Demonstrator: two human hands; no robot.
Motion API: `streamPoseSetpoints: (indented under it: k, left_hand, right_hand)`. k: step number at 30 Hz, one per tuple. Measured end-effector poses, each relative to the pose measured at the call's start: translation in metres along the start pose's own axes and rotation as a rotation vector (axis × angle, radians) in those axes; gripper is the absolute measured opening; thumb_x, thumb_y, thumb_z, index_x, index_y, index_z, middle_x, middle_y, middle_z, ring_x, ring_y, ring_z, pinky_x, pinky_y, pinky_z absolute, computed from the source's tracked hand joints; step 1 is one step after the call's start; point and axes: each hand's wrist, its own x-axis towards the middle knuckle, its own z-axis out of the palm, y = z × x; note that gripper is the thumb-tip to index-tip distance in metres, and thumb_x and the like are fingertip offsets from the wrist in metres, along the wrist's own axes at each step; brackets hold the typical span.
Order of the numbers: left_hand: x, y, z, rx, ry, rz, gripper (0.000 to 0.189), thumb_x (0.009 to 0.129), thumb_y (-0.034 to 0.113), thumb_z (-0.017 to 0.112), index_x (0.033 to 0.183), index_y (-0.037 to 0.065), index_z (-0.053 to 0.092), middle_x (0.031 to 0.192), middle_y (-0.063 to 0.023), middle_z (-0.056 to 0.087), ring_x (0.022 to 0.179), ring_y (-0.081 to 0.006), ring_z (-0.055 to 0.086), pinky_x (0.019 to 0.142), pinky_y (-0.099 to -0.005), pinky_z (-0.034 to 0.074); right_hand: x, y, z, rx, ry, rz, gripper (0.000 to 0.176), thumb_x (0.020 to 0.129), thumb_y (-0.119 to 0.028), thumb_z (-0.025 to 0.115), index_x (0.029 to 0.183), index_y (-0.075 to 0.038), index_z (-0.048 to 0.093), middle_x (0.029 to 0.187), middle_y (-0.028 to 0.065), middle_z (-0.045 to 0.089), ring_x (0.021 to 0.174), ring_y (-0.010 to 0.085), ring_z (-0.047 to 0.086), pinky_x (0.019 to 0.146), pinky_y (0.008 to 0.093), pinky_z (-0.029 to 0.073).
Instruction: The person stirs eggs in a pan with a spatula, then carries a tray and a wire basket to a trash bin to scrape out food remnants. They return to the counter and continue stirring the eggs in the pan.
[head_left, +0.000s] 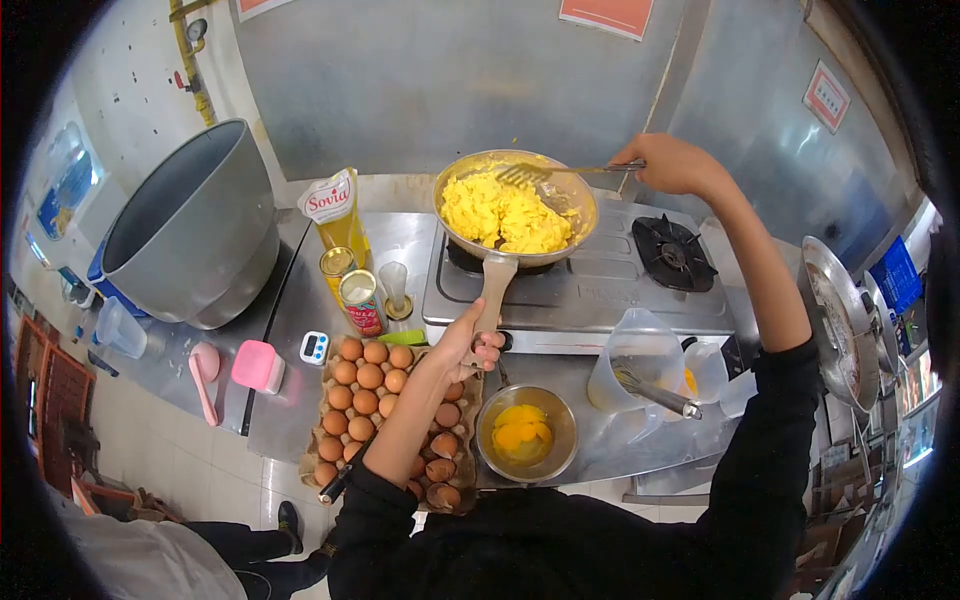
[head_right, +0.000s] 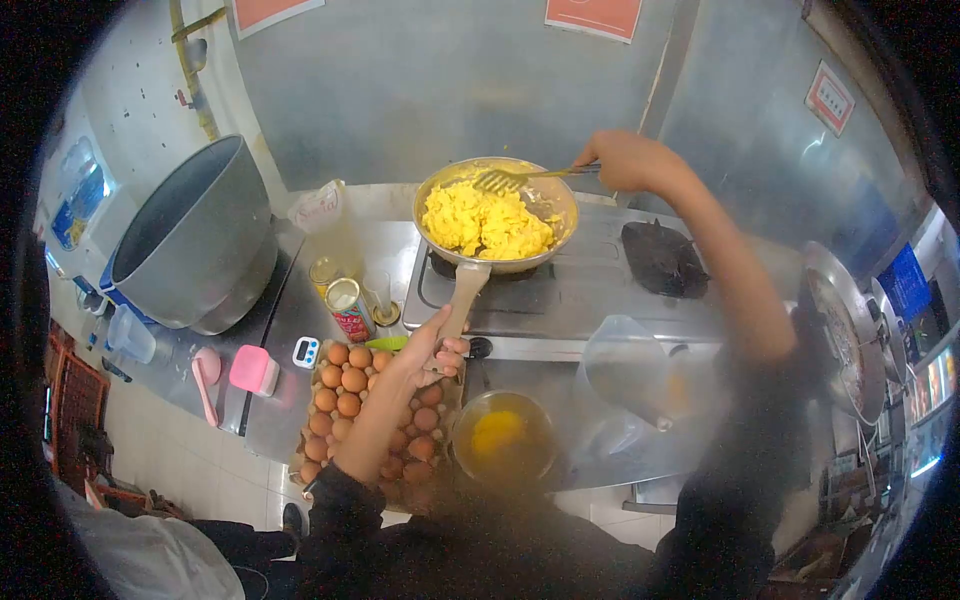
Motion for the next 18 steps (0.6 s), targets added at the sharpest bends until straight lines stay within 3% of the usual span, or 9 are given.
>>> streamPoseSetpoints:
  k: [4, 8, 14, 18]
  left_hand:
    - [0.0, -0.002, 0.001, 0.003, 0.066, 0.002, 0.035, 0.082, 0.045, 0.033, 0.087, 0.011, 0.036, 0.051, 0.006, 0.03, 0.037, -0.0029, 0.027, 0.034, -0.0177, 0.025]
    - [-0.002, 0.0, 0.007, 0.024, 0.083, 0.024, 0.036, 0.082, 0.046, 0.035, 0.087, 0.011, 0.037, 0.052, 0.0064, 0.031, 0.037, -0.0026, 0.028, 0.033, -0.0176, 0.025]
    - [-0.001, -0.003, 0.004, -0.018, 0.067, 0.043, 0.036, 0.082, 0.046, 0.035, 0.086, 0.01, 0.039, 0.052, 0.0067, 0.031, 0.036, -0.0026, 0.028, 0.032, -0.0173, 0.025]
    - [0.0, -0.003, 0.001, -0.038, 0.075, 0.034, 0.036, 0.082, 0.046, 0.035, 0.086, 0.011, 0.039, 0.052, 0.0066, 0.032, 0.036, -0.0027, 0.029, 0.032, -0.0178, 0.026]
  right_hand:
    - [0.04, -0.001, 0.076, 0.056, 0.103, 0.065, 0.036, 0.065, -0.003, 0.047, 0.099, -0.01, 0.056, 0.088, 0.0168, 0.056, 0.081, 0.029, 0.054, 0.07, 0.0354, 0.042]
    - [0.032, -0.019, 0.136, -0.053, 0.221, -0.129, 0.044, 0.067, -0.001, 0.046, 0.109, -0.015, 0.048, 0.08, 0.0177, 0.055, 0.072, 0.0316, 0.055, 0.066, 0.0379, 0.044]
    - [-0.062, -0.037, 0.089, -0.284, 0.103, -0.046, 0.045, 0.065, 0.001, 0.048, 0.108, -0.015, 0.049, 0.072, 0.0138, 0.052, 0.062, 0.0294, 0.054, 0.059, 0.0369, 0.044]
    - [-0.084, -0.039, 0.031, -0.264, 0.113, 0.042, 0.046, 0.063, 0.002, 0.049, 0.106, -0.014, 0.051, 0.073, 0.0142, 0.054, 0.062, 0.0309, 0.054, 0.058, 0.037, 0.043]
